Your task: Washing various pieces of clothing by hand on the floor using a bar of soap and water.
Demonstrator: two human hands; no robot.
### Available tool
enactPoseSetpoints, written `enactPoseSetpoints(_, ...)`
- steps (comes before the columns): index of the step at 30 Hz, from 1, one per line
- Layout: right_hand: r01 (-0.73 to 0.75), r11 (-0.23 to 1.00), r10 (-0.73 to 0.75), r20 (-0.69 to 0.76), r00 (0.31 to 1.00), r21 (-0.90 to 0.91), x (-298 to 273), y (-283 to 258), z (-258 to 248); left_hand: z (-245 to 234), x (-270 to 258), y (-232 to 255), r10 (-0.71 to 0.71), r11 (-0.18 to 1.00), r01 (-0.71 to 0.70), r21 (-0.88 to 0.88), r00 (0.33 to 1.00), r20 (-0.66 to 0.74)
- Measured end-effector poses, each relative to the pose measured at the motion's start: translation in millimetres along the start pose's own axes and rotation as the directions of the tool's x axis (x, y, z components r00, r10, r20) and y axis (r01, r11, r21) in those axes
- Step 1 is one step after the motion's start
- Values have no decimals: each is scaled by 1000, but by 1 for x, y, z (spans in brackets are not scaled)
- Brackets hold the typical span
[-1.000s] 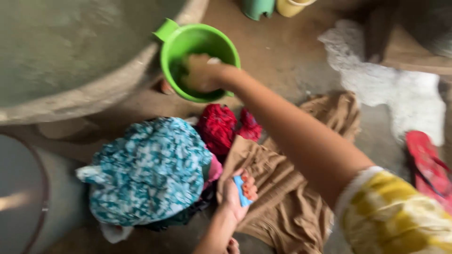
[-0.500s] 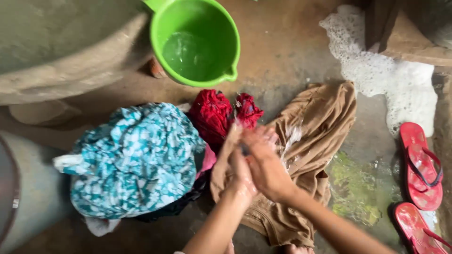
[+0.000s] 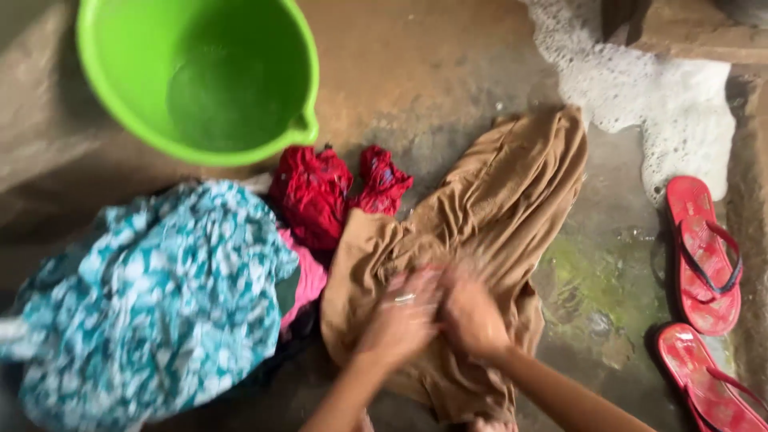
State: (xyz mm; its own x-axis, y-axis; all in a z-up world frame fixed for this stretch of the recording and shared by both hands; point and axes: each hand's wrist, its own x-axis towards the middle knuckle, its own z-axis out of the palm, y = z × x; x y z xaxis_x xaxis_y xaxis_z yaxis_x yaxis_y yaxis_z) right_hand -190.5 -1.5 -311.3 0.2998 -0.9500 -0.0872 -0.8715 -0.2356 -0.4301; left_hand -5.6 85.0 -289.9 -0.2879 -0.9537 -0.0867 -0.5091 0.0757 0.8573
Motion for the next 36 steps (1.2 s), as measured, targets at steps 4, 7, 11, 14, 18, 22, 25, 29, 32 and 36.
enactPoseSetpoints(4,89,984,-59,187,981,-155,39,11,-36,2,-28,-33,90,748,-47,662,996,-31)
enactPoseSetpoints(7,17,999,-22,-120,993,-40,41,14,-12,-12,-22,-25,-46,700,26,714,999,9)
enactPoseSetpoints(11,-21,996,25,-43,999,92,-39,-26,15,-2,-41,-24,-32,737,37,675,999,-21)
enactPoseSetpoints(14,479,877,-479,6,878,-47,-47,-15,13,1,-51,-34,37,772,20,635,996,-76)
enactPoseSetpoints(18,117,893,-63,135,989,-436,8,13,4,2,-66,-32,-12,738,2,675,1000,10)
enactPoseSetpoints(22,175,840,-412,-395,821,-513,-30,39,108,-3,-69,-32,4,846,9,533,1000,-23)
enactPoseSetpoints(25,425,859,-496,-262,828,-285,-100,-11,81,-8,-76,-34,63,921,-14,389,992,-113)
enactPoseSetpoints(29,622,781,-552,396,734,-64,-23,10,23,-9,-77,-34,73,897,-9,441,989,-128)
enactPoseSetpoints(32,-11,940,-54,-182,982,-341,24,50,43,-4,-77,-31,79,897,-9,443,987,-140)
enactPoseSetpoints(36,49,763,-21,51,998,-644,-30,16,115,-13,-79,-34,115,955,-50,291,971,-210)
